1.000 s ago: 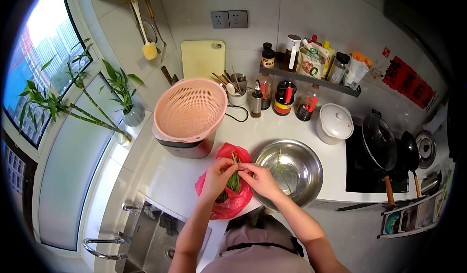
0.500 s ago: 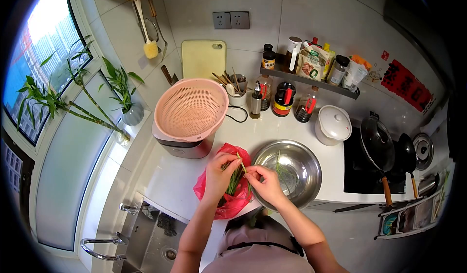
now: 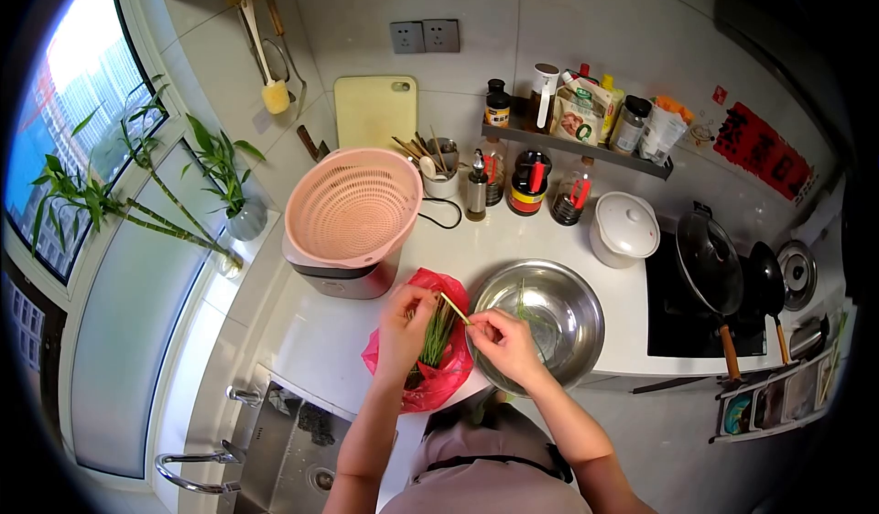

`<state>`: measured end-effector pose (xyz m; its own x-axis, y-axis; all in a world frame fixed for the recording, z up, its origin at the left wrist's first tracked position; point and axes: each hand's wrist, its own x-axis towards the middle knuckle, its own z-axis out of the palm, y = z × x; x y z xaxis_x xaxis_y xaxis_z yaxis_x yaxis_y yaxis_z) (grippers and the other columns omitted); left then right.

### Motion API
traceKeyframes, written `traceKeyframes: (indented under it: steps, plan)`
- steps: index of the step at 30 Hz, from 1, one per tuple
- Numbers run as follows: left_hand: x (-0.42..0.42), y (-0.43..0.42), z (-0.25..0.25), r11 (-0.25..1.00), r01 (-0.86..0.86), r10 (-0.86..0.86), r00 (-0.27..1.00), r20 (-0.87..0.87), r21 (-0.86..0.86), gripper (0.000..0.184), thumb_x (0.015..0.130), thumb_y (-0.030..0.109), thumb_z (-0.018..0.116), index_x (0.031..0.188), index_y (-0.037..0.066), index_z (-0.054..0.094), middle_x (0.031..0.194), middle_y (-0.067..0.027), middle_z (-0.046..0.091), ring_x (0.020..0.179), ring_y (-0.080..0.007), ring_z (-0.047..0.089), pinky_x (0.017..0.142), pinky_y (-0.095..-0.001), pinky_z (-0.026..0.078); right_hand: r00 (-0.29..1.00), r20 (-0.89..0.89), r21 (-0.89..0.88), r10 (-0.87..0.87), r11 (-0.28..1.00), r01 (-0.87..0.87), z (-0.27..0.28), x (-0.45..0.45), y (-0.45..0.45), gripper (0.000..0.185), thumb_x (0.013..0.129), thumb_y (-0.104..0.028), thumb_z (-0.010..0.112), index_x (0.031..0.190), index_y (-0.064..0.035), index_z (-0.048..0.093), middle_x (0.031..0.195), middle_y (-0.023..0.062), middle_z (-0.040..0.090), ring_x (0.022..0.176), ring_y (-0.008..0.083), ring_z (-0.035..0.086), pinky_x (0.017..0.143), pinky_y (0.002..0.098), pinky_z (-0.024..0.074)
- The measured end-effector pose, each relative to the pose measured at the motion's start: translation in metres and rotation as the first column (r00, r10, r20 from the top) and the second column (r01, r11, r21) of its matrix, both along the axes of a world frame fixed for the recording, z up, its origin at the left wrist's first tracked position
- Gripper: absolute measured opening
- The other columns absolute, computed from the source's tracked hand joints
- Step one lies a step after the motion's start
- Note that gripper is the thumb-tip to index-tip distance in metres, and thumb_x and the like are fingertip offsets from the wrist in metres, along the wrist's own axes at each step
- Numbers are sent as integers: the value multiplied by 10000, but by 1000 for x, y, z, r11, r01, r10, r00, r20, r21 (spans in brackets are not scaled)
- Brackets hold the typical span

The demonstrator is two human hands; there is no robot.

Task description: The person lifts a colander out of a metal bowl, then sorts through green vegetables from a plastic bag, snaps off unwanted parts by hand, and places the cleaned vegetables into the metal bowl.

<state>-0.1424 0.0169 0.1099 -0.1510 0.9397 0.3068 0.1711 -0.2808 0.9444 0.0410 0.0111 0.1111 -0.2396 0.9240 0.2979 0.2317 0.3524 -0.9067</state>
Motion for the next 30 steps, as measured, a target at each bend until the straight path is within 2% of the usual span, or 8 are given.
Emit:
traceKeyframes:
  steps: [4,7,10,13,14,16,25,30]
  plan:
    - [-10,6,-2,970,-237,243,963,114,-58,67,875,35,619,833,-15,605,808,-57,576,757,-141,556,681,-264,443,997,-50,-61,-53,997,50,-11,14,3,127,829,-52,689,953,-27,674,673,5,554,551,63,438,509,246,385]
    - [-10,13,-43,991,-74,110,926,-362,112,31,817,39,639,811,12,626,762,-133,598,762,-296,588,691,-379,467,967,-250,-229,-44,973,-15,-9,24,10,145,884,-69,646,1015,-8,668,780,-6,642,621,40,483,591,205,413]
    - [-9,2,-111,954,73,-289,468,-835,-290,213,851,252,590,773,82,690,784,-137,670,714,-327,661,639,-453,522,917,-396,-329,-58,941,-83,-3,34,20,190,939,-103,581,1078,8,646,869,33,685,698,47,534,687,187,438]
    - [-3,-24,-141,845,78,-535,171,-828,-530,305,895,234,474,770,67,697,796,-165,692,732,-334,690,636,-456,550,761,-640,-330,-107,933,-146,1,45,30,211,957,-132,545,1083,12,634,905,77,678,719,83,553,693,215,455]
    - [-2,-34,-153,854,95,-517,271,-812,-512,243,864,161,493,788,69,705,801,-158,698,738,-324,697,628,-439,556,762,-637,-333,-112,933,-141,3,49,32,211,957,-132,545,1083,12,634,905,77,678,719,83,553,693,215,455]
    - [2,-46,-158,815,52,-580,82,-811,-577,211,841,148,518,807,77,714,809,-150,703,743,-304,703,620,-433,558,669,-726,-333,-160,933,-138,7,56,36,213,953,-126,550,1089,20,622,912,98,675,716,98,562,691,225,464]
    - [8,-59,-135,842,-175,-473,215,-854,-510,202,819,216,581,739,87,714,819,-136,702,770,-284,695,646,-404,543,523,-829,-315,-199,938,-143,3,63,48,213,961,-139,542,1081,24,612,908,104,676,734,101,596,688,226,508]
    - [-6,-61,-144,957,-24,-276,220,-936,-288,222,762,301,687,744,81,706,836,-101,666,854,-282,629,776,-410,477,489,-850,-306,-195,939,-158,3,64,47,202,959,-138,548,1074,14,615,901,98,675,748,105,607,684,222,505]
